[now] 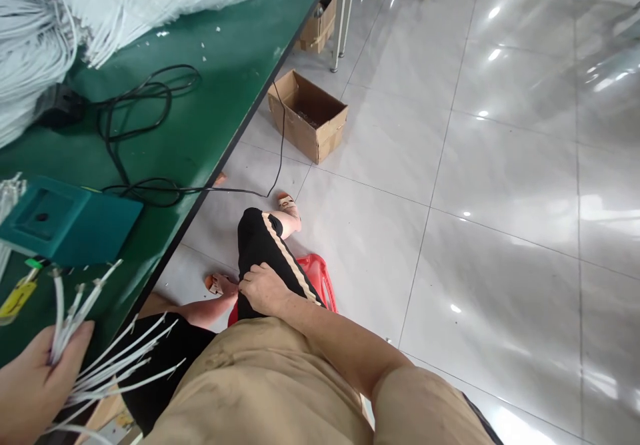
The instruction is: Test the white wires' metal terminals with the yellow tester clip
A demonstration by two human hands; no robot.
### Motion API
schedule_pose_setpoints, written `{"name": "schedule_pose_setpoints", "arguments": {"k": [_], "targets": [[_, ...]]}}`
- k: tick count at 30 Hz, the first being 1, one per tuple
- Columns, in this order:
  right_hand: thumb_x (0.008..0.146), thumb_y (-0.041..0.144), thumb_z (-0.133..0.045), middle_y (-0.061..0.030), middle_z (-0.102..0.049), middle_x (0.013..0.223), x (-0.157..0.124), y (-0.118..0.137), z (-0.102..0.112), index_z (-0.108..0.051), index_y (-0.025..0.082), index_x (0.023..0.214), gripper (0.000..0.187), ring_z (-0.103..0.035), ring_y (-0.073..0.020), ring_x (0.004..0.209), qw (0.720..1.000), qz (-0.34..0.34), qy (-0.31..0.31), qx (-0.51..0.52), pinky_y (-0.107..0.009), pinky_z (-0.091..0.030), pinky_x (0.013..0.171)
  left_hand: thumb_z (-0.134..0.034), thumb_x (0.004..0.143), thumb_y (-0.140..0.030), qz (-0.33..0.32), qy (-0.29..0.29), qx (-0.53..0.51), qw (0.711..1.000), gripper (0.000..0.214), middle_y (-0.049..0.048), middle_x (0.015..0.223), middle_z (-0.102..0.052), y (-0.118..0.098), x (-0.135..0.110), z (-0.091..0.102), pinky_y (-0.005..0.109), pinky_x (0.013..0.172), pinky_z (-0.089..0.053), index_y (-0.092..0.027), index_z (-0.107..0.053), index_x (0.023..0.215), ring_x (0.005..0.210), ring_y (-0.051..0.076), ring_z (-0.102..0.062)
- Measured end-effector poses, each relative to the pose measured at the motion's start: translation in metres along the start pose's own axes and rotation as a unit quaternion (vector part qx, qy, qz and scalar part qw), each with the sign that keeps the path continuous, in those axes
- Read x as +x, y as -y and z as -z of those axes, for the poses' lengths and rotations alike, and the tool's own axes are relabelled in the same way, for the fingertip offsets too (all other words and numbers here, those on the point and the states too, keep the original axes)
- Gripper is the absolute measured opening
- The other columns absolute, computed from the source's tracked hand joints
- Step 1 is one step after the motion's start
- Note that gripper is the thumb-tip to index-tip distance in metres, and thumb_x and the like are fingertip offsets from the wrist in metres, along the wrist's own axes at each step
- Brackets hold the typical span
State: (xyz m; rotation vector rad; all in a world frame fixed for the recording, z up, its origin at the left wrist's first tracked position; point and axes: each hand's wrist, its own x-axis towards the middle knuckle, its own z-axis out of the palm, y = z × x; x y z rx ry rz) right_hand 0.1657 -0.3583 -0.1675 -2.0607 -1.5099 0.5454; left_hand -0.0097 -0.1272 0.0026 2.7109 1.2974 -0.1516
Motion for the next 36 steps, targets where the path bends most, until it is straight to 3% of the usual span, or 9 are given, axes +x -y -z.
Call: {"name": "schedule_pose_setpoints", "arguments": {"k": [5,9,13,16,21,26,29,33,36], "targets": [[0.089,0.019,-0.055,-0.0039,-0.069,0.079,0.004,0.005,0.010,-0.070,0.018,0.078,0.018,-0.055,-0.0168,0.078,1.000,0.014,-0.012,0.016,-0.032,-0.036,0.071,-0.051,0.079,-0.053,0.029,0.036,-0.137,0.990,0.038,-0.0038,0.054,-0.054,-0.014,0.006,0.026,0.029,0.063,-0.039,-0.024,-0.051,0.056,0.058,0.019,-0.052],[0.095,0.020,-0.044,-0.0060,-0.069,0.081,0.024,0.017,0.062,-0.068,0.017,0.081,0.028,-0.058,-0.0154,0.074,0.997,0.012,-0.067,0.048,-0.029,-0.040,0.069,-0.056,0.082,-0.052,0.014,0.071,-0.318,0.945,0.036,0.0007,0.073,-0.064,-0.005,0.017,0.047,0.029,0.077,-0.044,-0.019,-0.061,0.070,0.075,0.017,-0.057],[0.092,0.034,-0.053,-0.0003,-0.061,0.063,0.073,0.063,0.129,-0.059,0.019,0.065,0.032,-0.054,-0.0127,0.061,0.963,-0.017,-0.213,0.165,-0.027,-0.039,0.061,-0.062,0.081,-0.053,0.012,0.072,-0.476,0.876,0.041,0.0070,0.090,-0.070,0.017,0.029,0.052,0.030,0.082,-0.049,-0.014,-0.066,0.095,0.082,0.017,-0.063],[0.089,0.032,-0.056,0.0006,-0.062,0.064,0.115,0.116,0.153,-0.060,0.019,0.062,0.030,-0.056,-0.0121,0.065,0.958,0.065,-0.182,0.213,-0.026,-0.041,0.065,-0.063,0.081,-0.052,0.005,0.085,-0.518,0.851,0.043,0.0085,0.092,-0.071,0.026,0.031,0.049,0.031,0.083,-0.050,-0.013,-0.068,0.098,0.083,0.017,-0.065],[0.082,0.038,-0.064,0.0034,-0.061,0.068,0.177,0.178,0.136,-0.067,0.019,0.097,0.025,-0.055,-0.0096,0.054,0.915,0.033,-0.033,0.402,-0.026,-0.045,0.056,-0.063,0.082,-0.049,-0.031,0.052,-0.550,0.833,0.041,0.0067,0.087,-0.071,0.031,0.028,0.044,0.030,0.082,-0.049,-0.013,-0.068,0.099,0.081,0.016,-0.064],[0.070,0.042,-0.075,0.0028,-0.061,0.064,0.200,0.202,0.113,-0.064,0.018,0.071,0.027,-0.053,-0.0085,0.050,0.860,0.019,-0.038,0.509,-0.025,-0.046,0.054,-0.062,0.084,-0.046,-0.024,-0.021,-0.575,0.818,0.037,0.0066,0.088,-0.070,0.034,0.030,0.046,0.030,0.082,-0.048,-0.011,-0.068,0.093,0.084,0.017,-0.063],[0.067,0.040,-0.078,0.0027,-0.063,0.064,0.203,0.208,0.107,-0.066,0.019,0.071,0.024,-0.054,-0.0092,0.053,0.860,0.006,-0.033,0.510,-0.025,-0.046,0.055,-0.065,0.082,-0.041,-0.018,-0.048,-0.643,0.764,0.033,0.0053,0.093,-0.068,0.036,0.039,0.049,0.029,0.081,-0.050,-0.013,-0.064,0.098,0.087,0.016,-0.063],[0.067,0.035,-0.079,0.0021,-0.062,0.063,0.209,0.209,0.106,-0.068,0.019,0.068,0.019,-0.053,-0.0093,0.060,0.862,-0.009,0.003,0.506,-0.021,-0.039,0.051,-0.073,0.075,-0.033,-0.058,-0.001,-0.705,0.707,0.027,0.0001,0.077,-0.061,0.039,0.053,0.049,0.021,0.062,-0.045,-0.015,-0.055,0.084,0.071,0.010,-0.060],[0.067,0.035,-0.079,0.0042,-0.053,0.059,0.216,0.207,0.111,-0.066,0.020,0.067,0.020,-0.046,-0.0075,0.055,0.810,-0.043,0.061,0.581,-0.021,-0.038,0.050,-0.075,0.072,-0.026,-0.079,0.051,-0.722,0.686,0.029,-0.0003,0.073,-0.060,0.041,0.057,0.048,0.019,0.055,-0.039,-0.015,-0.049,0.078,0.065,0.008,-0.057]]}}
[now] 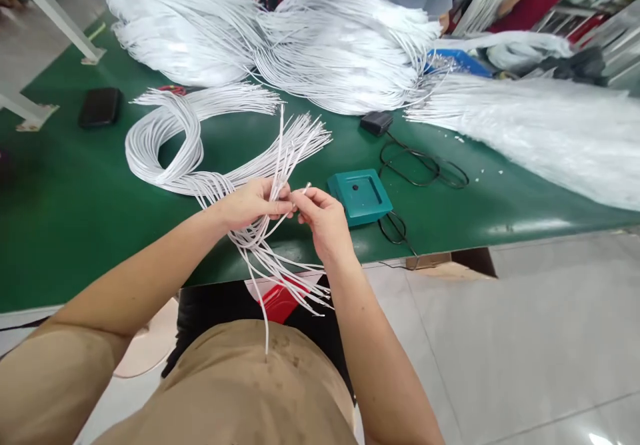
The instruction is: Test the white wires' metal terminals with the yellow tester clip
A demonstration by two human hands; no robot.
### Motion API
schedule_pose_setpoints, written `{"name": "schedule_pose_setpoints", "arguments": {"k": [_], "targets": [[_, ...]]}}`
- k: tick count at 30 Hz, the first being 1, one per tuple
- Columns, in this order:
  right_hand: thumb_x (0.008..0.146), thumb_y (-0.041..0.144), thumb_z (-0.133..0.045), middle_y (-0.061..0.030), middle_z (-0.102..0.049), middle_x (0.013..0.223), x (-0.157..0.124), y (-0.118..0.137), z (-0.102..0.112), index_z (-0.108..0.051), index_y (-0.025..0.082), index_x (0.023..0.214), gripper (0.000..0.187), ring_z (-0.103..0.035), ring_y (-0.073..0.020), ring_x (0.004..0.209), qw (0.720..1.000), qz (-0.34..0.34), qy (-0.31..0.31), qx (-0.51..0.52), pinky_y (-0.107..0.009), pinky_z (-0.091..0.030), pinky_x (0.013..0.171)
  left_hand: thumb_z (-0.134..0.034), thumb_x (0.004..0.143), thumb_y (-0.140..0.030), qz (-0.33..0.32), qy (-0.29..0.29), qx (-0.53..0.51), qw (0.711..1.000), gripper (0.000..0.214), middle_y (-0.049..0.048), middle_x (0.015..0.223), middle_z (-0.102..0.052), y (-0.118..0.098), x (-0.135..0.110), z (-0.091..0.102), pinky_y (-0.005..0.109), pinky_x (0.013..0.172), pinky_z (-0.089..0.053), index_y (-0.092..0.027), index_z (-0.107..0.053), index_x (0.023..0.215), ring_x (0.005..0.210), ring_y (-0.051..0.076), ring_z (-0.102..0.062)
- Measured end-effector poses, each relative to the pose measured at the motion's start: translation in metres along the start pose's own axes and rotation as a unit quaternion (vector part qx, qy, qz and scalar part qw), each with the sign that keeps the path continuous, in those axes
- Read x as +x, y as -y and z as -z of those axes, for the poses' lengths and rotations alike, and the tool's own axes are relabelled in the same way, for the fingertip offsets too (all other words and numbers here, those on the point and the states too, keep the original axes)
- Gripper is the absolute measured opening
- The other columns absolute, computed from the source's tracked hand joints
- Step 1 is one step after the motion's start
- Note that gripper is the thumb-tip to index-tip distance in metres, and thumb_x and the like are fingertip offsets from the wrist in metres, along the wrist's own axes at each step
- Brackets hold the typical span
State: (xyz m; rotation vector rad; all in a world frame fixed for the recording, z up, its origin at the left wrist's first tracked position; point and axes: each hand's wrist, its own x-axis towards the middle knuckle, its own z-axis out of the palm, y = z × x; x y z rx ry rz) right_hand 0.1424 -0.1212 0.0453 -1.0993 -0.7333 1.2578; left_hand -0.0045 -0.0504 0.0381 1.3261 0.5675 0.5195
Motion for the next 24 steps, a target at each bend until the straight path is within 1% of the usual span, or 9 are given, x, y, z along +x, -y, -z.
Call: {"name": "schedule_pose_setpoints", "arguments": {"k": [2,4,6,8,12,15,19,22,24], "targets": [[0.066,0.037,-0.080,0.0064,-0.045,0.057,0.004,0.005,0.004,-0.066,0.021,0.071,0.021,-0.041,-0.0065,0.053,0.997,0.001,-0.020,0.076,-0.021,-0.039,0.050,-0.073,0.073,-0.025,0.002,0.004,-0.011,1.000,0.030,0.0006,0.076,-0.062,0.000,0.000,0.001,0.019,0.054,-0.037,-0.016,-0.045,0.077,0.066,0.008,-0.058],[0.067,0.040,-0.079,0.0065,-0.045,0.060,0.007,0.008,0.008,-0.068,0.022,0.077,0.024,-0.039,-0.0060,0.053,0.991,0.031,-0.061,0.112,-0.020,-0.040,0.051,-0.071,0.075,-0.026,0.005,-0.008,0.002,1.000,0.029,0.0009,0.076,-0.062,0.000,-0.001,0.001,0.019,0.053,-0.036,-0.016,-0.043,0.076,0.066,0.008,-0.057],[0.072,0.044,-0.075,0.0044,-0.051,0.066,0.008,0.008,0.010,-0.070,0.020,0.084,0.027,-0.043,-0.0062,0.055,0.992,0.047,-0.084,0.081,-0.021,-0.042,0.052,-0.069,0.077,-0.027,0.004,-0.025,0.025,0.999,0.028,0.0006,0.076,-0.061,0.001,-0.001,0.001,0.019,0.052,-0.035,-0.016,-0.043,0.076,0.063,0.007,-0.055],[0.074,0.046,-0.073,0.0025,-0.056,0.068,0.008,0.005,0.010,-0.070,0.018,0.087,0.031,-0.045,-0.0069,0.055,0.996,0.031,-0.088,0.016,-0.022,-0.043,0.053,-0.068,0.078,-0.028,-0.002,-0.033,0.040,0.999,0.026,0.0005,0.077,-0.061,0.002,0.001,0.002,0.019,0.053,-0.036,-0.016,-0.045,0.077,0.062,0.007,-0.053],[0.068,0.040,-0.079,0.0036,-0.056,0.064,0.011,-0.004,0.006,-0.068,0.017,0.078,0.027,-0.045,-0.0069,0.053,0.993,-0.007,-0.082,-0.080,-0.023,-0.041,0.053,-0.068,0.076,-0.029,-0.012,-0.031,0.037,0.999,0.026,0.0001,0.077,-0.060,0.007,0.005,0.002,0.020,0.056,-0.037,-0.016,-0.045,0.076,0.064,0.007,-0.053],[0.067,0.036,-0.079,0.0043,-0.055,0.060,0.017,-0.008,0.005,-0.065,0.018,0.070,0.023,-0.046,-0.0074,0.053,0.993,0.000,-0.078,-0.091,-0.024,-0.040,0.054,-0.067,0.077,-0.032,-0.002,-0.032,0.017,0.999,0.028,-0.0007,0.074,-0.058,0.014,0.007,0.000,0.021,0.056,-0.037,-0.017,-0.044,0.076,0.060,0.007,-0.050],[0.068,0.035,-0.078,0.0043,-0.055,0.060,0.022,-0.011,0.004,-0.065,0.019,0.073,0.021,-0.047,-0.0083,0.055,0.995,-0.020,-0.060,-0.079,-0.024,-0.040,0.056,-0.069,0.075,-0.040,-0.001,-0.067,-0.004,0.998,0.033,-0.0002,0.070,-0.059,0.026,0.008,0.001,0.023,0.055,-0.036,-0.016,-0.047,0.072,0.056,0.007,-0.049],[0.068,0.033,-0.078,0.0048,-0.054,0.059,0.025,-0.013,0.000,-0.066,0.019,0.076,0.020,-0.048,-0.0083,0.056,0.996,-0.032,-0.050,-0.067,-0.024,-0.041,0.057,-0.073,0.071,-0.035,-0.008,-0.108,-0.014,0.994,0.032,-0.0009,0.070,-0.059,0.033,0.010,0.003,0.024,0.059,-0.039,-0.016,-0.048,0.071,0.061,0.008,-0.052],[0.068,0.031,-0.078,0.0047,-0.054,0.059,0.026,-0.014,-0.003,-0.067,0.019,0.077,0.018,-0.048,-0.0081,0.056,0.996,-0.035,-0.049,-0.064,-0.024,-0.041,0.057,-0.073,0.069,-0.031,-0.012,-0.133,0.002,0.991,0.029,-0.0013,0.072,-0.060,0.034,0.011,0.006,0.025,0.062,-0.040,-0.016,-0.048,0.072,0.062,0.009,-0.052]]}}
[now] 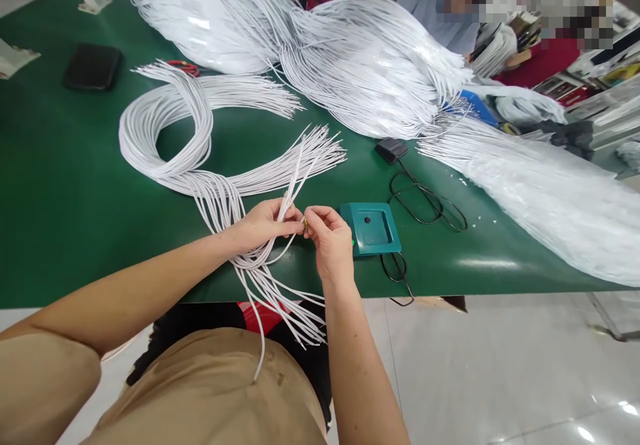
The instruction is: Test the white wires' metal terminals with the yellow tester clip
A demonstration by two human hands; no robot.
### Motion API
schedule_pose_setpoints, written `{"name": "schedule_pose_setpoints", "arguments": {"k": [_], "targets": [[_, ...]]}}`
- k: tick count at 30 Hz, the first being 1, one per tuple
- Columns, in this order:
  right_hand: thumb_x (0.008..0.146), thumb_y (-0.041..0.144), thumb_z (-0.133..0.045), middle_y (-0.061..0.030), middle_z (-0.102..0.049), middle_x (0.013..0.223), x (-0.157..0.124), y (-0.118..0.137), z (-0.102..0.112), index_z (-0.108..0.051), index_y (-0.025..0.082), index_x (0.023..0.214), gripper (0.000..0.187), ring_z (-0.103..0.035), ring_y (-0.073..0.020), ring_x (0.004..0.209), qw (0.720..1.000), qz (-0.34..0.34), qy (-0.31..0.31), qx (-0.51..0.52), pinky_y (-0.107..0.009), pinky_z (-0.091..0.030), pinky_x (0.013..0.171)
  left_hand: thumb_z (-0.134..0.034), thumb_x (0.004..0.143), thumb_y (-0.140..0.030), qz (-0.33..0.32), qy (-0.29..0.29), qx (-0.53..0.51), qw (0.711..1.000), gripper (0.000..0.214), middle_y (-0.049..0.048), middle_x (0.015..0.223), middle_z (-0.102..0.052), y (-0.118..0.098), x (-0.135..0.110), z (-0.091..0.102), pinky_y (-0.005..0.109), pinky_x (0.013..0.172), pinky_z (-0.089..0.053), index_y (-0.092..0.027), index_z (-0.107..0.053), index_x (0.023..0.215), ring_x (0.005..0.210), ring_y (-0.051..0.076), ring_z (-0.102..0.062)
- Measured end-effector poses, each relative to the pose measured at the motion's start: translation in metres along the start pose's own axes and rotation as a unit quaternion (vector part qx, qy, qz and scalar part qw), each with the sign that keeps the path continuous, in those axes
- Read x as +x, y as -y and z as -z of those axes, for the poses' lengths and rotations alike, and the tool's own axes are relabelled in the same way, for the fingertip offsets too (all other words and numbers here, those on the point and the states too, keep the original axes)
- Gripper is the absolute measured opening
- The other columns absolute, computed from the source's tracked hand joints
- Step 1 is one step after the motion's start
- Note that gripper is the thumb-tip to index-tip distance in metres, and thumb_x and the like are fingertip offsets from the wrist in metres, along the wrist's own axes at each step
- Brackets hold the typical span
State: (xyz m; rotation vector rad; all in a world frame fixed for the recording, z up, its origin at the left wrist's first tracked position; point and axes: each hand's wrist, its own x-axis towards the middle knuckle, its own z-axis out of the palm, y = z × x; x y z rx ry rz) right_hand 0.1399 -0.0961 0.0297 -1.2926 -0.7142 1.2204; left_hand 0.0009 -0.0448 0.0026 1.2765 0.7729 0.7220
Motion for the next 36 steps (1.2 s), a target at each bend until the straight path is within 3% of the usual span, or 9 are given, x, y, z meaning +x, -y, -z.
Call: {"name": "schedule_pose_setpoints", "arguments": {"k": [6,11,13,15,18,21,28,32,36], "targets": [[0.070,0.026,-0.074,0.0043,-0.049,0.054,0.004,-0.001,-0.008,-0.067,0.016,0.071,0.012,-0.043,-0.0077,0.052,1.000,-0.018,-0.005,0.022,-0.023,-0.038,0.052,-0.072,0.070,-0.027,-0.010,-0.026,0.055,0.998,0.025,-0.0006,0.076,-0.064,-0.003,-0.001,0.006,0.025,0.065,-0.043,-0.016,-0.049,0.074,0.067,0.010,-0.057],[0.069,0.025,-0.068,0.0074,-0.035,0.053,0.006,0.003,-0.007,-0.056,0.018,0.059,0.016,-0.029,-0.0056,0.045,0.982,-0.145,0.028,0.118,-0.023,-0.036,0.047,-0.068,0.075,-0.026,-0.021,-0.026,0.048,0.998,0.024,0.0029,0.083,-0.067,-0.005,-0.005,0.004,0.028,0.070,-0.047,-0.017,-0.046,0.075,0.073,0.013,-0.062],[0.072,0.030,-0.066,0.0064,-0.039,0.055,0.005,0.006,-0.006,-0.065,0.019,0.073,0.011,-0.035,-0.0071,0.047,0.985,-0.130,0.029,0.108,-0.023,-0.037,0.048,-0.065,0.077,-0.024,-0.021,-0.012,0.041,0.999,0.022,0.0030,0.082,-0.068,-0.005,-0.005,0.003,0.029,0.070,-0.048,-0.017,-0.045,0.075,0.072,0.014,-0.064],[0.077,0.038,-0.066,0.0055,-0.043,0.057,0.006,0.009,-0.005,-0.069,0.020,0.086,0.021,-0.041,-0.0086,0.051,0.993,-0.088,0.033,0.076,-0.024,-0.038,0.051,-0.062,0.078,-0.021,-0.024,0.009,0.028,0.999,0.020,0.0024,0.079,-0.068,-0.006,-0.006,0.002,0.029,0.071,-0.048,-0.017,-0.043,0.075,0.072,0.014,-0.065],[0.077,0.047,-0.067,0.0045,-0.044,0.056,0.008,0.012,-0.006,-0.069,0.018,0.076,0.029,-0.044,-0.0090,0.052,0.996,-0.061,0.056,0.018,-0.024,-0.038,0.053,-0.061,0.078,-0.018,-0.028,0.024,0.013,0.999,0.021,0.0008,0.073,-0.066,-0.007,-0.006,0.002,0.029,0.071,-0.049,-0.018,-0.041,0.073,0.071,0.014,-0.066],[0.071,0.046,-0.073,0.0039,-0.047,0.054,0.010,0.013,-0.006,-0.063,0.018,0.065,0.030,-0.046,-0.0095,0.052,0.993,-0.099,0.072,0.001,-0.024,-0.038,0.053,-0.063,0.077,-0.020,-0.030,0.013,0.022,0.999,0.020,-0.0001,0.073,-0.063,-0.008,-0.007,0.003,0.028,0.070,-0.049,-0.017,-0.043,0.073,0.071,0.013,-0.064],[0.067,0.042,-0.079,0.0063,-0.040,0.057,0.005,0.010,0.000,-0.063,0.020,0.071,0.028,-0.039,-0.0078,0.051,0.976,-0.180,0.073,0.098,-0.022,-0.040,0.051,-0.062,0.078,-0.023,-0.047,-0.002,0.062,0.997,0.019,-0.0005,0.077,-0.058,-0.006,-0.007,0.006,0.028,0.070,-0.047,-0.017,-0.045,0.073,0.072,0.011,-0.058],[0.069,0.039,-0.078,0.0061,-0.045,0.061,-0.001,0.008,0.001,-0.067,0.020,0.077,0.023,-0.037,-0.0067,0.051,0.982,-0.149,0.074,0.090,-0.022,-0.042,0.053,-0.063,0.079,-0.025,-0.046,-0.001,0.060,0.997,0.019,0.0003,0.077,-0.059,-0.004,-0.006,0.006,0.027,0.069,-0.048,-0.016,-0.047,0.075,0.072,0.012,-0.059],[0.072,0.039,-0.075,0.0009,-0.061,0.071,-0.005,0.004,-0.001,-0.071,0.018,0.084,0.024,-0.052,-0.0093,0.061,0.997,-0.059,0.036,0.029,-0.025,-0.048,0.063,-0.065,0.080,-0.030,-0.046,0.002,0.043,0.998,0.021,0.0000,0.077,-0.061,-0.006,-0.007,0.005,0.026,0.068,-0.048,-0.016,-0.055,0.093,0.069,0.011,-0.059]]}}
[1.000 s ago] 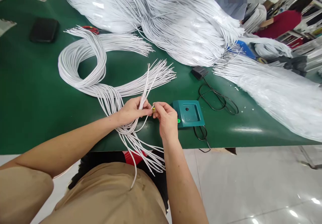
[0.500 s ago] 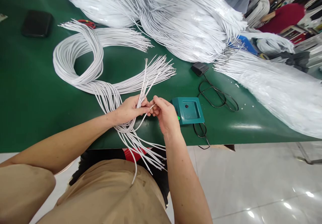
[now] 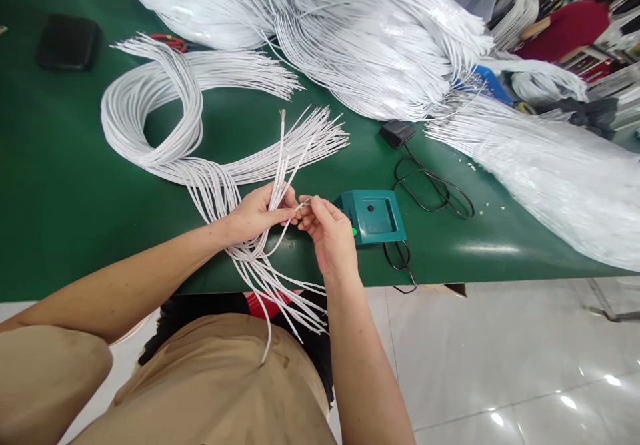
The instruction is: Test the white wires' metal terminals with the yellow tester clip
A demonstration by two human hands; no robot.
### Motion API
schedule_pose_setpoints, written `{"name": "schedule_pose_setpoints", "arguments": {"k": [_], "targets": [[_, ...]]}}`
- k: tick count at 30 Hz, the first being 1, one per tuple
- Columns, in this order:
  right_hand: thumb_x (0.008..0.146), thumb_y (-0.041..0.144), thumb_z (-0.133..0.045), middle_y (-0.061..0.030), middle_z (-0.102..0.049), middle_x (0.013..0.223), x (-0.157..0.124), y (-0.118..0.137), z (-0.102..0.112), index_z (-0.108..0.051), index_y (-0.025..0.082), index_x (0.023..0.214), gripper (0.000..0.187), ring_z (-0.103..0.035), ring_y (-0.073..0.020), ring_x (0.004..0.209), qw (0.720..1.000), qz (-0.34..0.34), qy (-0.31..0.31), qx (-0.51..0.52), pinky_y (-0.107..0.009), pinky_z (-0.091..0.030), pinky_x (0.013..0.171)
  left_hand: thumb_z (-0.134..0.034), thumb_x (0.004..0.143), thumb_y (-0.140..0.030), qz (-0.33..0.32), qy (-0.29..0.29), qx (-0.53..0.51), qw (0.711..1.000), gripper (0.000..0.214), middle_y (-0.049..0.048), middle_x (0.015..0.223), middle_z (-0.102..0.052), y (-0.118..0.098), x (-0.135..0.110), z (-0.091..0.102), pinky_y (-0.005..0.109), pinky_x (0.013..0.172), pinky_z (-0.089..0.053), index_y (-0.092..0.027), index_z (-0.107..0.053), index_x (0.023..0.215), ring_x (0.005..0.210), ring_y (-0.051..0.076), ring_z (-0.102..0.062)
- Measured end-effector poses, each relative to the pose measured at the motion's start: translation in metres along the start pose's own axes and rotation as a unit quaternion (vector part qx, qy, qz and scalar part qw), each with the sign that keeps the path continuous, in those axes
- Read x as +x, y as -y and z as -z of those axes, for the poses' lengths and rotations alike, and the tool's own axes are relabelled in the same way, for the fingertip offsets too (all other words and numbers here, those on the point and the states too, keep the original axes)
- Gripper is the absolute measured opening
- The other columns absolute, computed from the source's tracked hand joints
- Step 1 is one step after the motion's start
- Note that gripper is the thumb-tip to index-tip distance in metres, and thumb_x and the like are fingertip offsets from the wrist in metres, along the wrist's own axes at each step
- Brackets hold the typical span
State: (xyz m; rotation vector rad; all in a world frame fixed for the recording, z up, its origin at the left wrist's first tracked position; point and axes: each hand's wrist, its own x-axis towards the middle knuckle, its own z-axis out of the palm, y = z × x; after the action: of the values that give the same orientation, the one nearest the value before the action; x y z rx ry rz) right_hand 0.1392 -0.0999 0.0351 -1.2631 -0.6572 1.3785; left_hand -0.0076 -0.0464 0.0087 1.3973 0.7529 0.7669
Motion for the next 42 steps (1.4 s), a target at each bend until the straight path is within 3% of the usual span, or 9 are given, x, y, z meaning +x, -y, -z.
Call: {"name": "schedule_pose_setpoints", "arguments": {"k": [4,10,14,17,20,23,28,34,42], "targets": [[0.072,0.034,-0.075,-0.0016,-0.067,0.075,0.001,-0.002,0.001,-0.072,0.018,0.084,0.020,-0.058,-0.0116,0.066,0.997,0.045,-0.021,-0.056,-0.029,-0.051,0.070,-0.060,0.085,-0.031,-0.029,0.038,-0.003,0.999,0.041,-0.0008,0.080,-0.060,-0.001,0.000,0.001,0.025,0.073,-0.049,-0.020,-0.054,0.124,0.072,0.011,-0.059],[0.078,0.031,-0.066,-0.0007,-0.065,0.072,0.000,0.001,-0.001,-0.066,0.019,0.076,0.013,-0.057,-0.0130,0.065,0.969,0.103,-0.046,-0.218,-0.030,-0.047,0.067,-0.061,0.084,-0.026,-0.002,0.063,-0.047,0.997,0.036,-0.0014,0.077,-0.056,0.004,0.001,0.003,0.024,0.068,-0.048,-0.021,-0.059,0.120,0.070,0.010,-0.059],[0.087,0.025,-0.052,-0.0015,-0.059,0.073,-0.003,-0.008,-0.005,-0.056,0.021,0.074,0.014,-0.052,-0.0158,0.069,0.842,0.269,-0.125,-0.450,-0.032,-0.042,0.069,-0.066,0.078,-0.018,0.076,0.060,-0.200,0.975,0.039,-0.0018,0.074,-0.056,0.004,0.002,0.001,0.020,0.060,-0.044,-0.019,-0.059,0.117,0.065,0.008,-0.057],[0.092,0.022,-0.044,-0.0043,-0.055,0.075,-0.001,-0.016,-0.001,-0.053,0.021,0.075,0.019,-0.050,-0.0186,0.074,0.747,0.362,-0.116,-0.545,-0.033,-0.040,0.070,-0.068,0.075,-0.014,0.137,0.046,-0.273,0.951,0.038,0.0006,0.075,-0.059,0.000,0.002,0.000,0.018,0.055,-0.042,-0.015,-0.061,0.113,0.064,0.007,-0.057],[0.094,0.021,-0.040,-0.0081,-0.057,0.078,0.004,-0.016,0.009,-0.057,0.020,0.080,0.022,-0.049,-0.0219,0.078,0.655,0.410,-0.068,-0.632,-0.036,-0.039,0.073,-0.067,0.076,-0.013,0.173,0.042,-0.292,0.940,0.036,0.0027,0.075,-0.061,-0.002,0.003,0.001,0.015,0.047,-0.035,-0.013,-0.061,0.111,0.064,0.007,-0.058],[0.095,0.021,-0.041,-0.0111,-0.065,0.094,0.008,-0.008,0.020,-0.062,0.018,0.097,0.021,-0.052,-0.0249,0.088,0.600,0.395,-0.026,-0.695,-0.038,-0.038,0.079,-0.066,0.076,-0.014,0.150,0.015,-0.222,0.963,0.038,0.0023,0.072,-0.061,-0.001,0.004,0.002,0.013,0.040,-0.030,-0.012,-0.059,0.114,0.062,0.008,-0.058],[0.091,0.016,-0.045,-0.0110,-0.071,0.100,0.015,0.014,0.028,-0.064,0.016,0.103,0.023,-0.058,-0.0265,0.095,0.553,0.304,0.042,-0.775,-0.040,-0.035,0.091,-0.068,0.078,-0.021,0.098,-0.004,-0.058,0.994,0.043,0.0025,0.075,-0.066,0.005,0.004,0.003,0.016,0.045,-0.045,-0.015,-0.056,0.119,0.061,0.011,-0.063],[0.082,0.015,-0.059,-0.0089,-0.072,0.096,0.018,0.027,0.034,-0.065,0.016,0.106,0.024,-0.059,-0.0266,0.095,0.544,0.287,0.109,-0.781,-0.037,-0.037,0.085,-0.071,0.075,-0.019,0.084,-0.018,-0.050,0.995,0.045,0.0032,0.076,-0.068,0.012,0.005,0.004,0.022,0.053,-0.056,-0.017,-0.055,0.117,0.068,0.016,-0.070],[0.085,0.016,-0.057,-0.0085,-0.072,0.088,0.032,0.021,0.038,-0.070,0.016,0.105,0.024,-0.054,-0.0268,0.092,0.546,0.318,0.050,-0.774,-0.038,-0.036,0.076,-0.068,0.074,-0.015,0.096,-0.039,-0.019,0.994,0.044,0.0030,0.076,-0.069,0.015,0.007,0.006,0.023,0.054,-0.057,-0.016,-0.055,0.116,0.069,0.018,-0.071]]}}
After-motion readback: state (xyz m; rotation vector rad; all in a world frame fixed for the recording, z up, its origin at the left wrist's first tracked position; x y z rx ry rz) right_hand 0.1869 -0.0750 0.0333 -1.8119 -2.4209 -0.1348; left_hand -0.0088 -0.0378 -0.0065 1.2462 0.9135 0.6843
